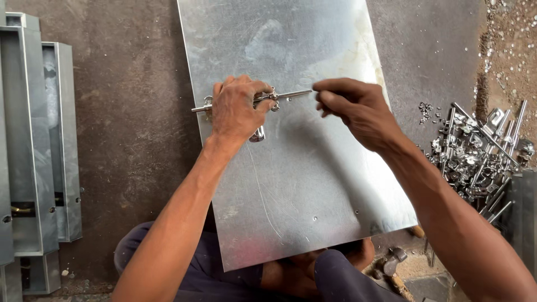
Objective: The person assembles a metal box by hand and using a hammer, fitting a latch mechanism and metal rods into pre-punched holes and securing them by hammering the metal parts into place.
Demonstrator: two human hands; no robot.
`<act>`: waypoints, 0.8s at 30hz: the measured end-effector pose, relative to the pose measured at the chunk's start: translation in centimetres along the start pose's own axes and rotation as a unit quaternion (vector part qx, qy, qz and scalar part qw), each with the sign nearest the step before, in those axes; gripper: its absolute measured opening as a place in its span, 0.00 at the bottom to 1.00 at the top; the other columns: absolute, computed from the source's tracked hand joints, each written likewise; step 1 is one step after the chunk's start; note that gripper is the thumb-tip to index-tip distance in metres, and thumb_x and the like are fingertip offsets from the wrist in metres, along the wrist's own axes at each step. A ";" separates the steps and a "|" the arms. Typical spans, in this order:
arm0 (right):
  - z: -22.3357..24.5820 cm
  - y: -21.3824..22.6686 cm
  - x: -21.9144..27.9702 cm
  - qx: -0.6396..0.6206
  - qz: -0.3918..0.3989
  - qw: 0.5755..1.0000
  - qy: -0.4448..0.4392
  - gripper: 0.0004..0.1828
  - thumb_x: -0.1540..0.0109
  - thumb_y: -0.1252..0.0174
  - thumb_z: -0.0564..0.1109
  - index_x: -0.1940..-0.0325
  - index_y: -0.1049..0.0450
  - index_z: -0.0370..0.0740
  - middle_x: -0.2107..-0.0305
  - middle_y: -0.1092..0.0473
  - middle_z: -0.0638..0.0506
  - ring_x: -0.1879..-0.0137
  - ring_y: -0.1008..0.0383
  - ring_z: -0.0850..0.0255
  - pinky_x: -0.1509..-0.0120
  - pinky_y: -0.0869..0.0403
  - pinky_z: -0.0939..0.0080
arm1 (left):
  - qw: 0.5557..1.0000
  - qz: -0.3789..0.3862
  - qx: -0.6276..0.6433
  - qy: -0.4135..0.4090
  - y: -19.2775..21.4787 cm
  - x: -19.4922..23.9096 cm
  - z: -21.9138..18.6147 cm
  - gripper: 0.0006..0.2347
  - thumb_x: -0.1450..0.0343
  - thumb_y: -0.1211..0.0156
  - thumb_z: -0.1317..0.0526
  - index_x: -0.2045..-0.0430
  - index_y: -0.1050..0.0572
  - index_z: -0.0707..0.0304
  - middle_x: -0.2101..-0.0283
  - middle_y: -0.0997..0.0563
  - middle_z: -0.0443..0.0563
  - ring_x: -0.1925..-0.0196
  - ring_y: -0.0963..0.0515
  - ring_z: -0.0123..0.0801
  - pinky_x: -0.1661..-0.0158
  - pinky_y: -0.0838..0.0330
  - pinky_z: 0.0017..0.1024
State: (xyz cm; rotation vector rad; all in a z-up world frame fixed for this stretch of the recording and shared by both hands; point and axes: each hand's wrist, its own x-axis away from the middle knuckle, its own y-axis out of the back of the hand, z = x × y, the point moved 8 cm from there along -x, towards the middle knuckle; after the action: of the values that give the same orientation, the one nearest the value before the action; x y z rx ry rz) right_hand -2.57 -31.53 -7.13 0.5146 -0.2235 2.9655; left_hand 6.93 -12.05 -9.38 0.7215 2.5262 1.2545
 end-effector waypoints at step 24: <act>-1.7 -7.5 -9.6 0.528 0.137 0.837 0.037 0.09 0.36 0.42 0.44 0.59 0.19 0.38 0.62 0.27 0.46 0.60 0.26 0.56 0.53 0.24 0.56 | 0.997 -0.052 0.059 -0.027 -0.7 0.5 1.5 0.07 0.37 0.26 0.58 0.68 0.14 0.53 0.68 0.19 0.45 0.62 0.26 0.33 0.52 0.38 0.39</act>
State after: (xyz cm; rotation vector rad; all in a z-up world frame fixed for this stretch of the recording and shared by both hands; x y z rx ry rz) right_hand 6.90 -24.78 -11.10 0.4561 1.5363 3.0912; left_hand 6.90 -11.12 -10.88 0.6295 2.5755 1.0458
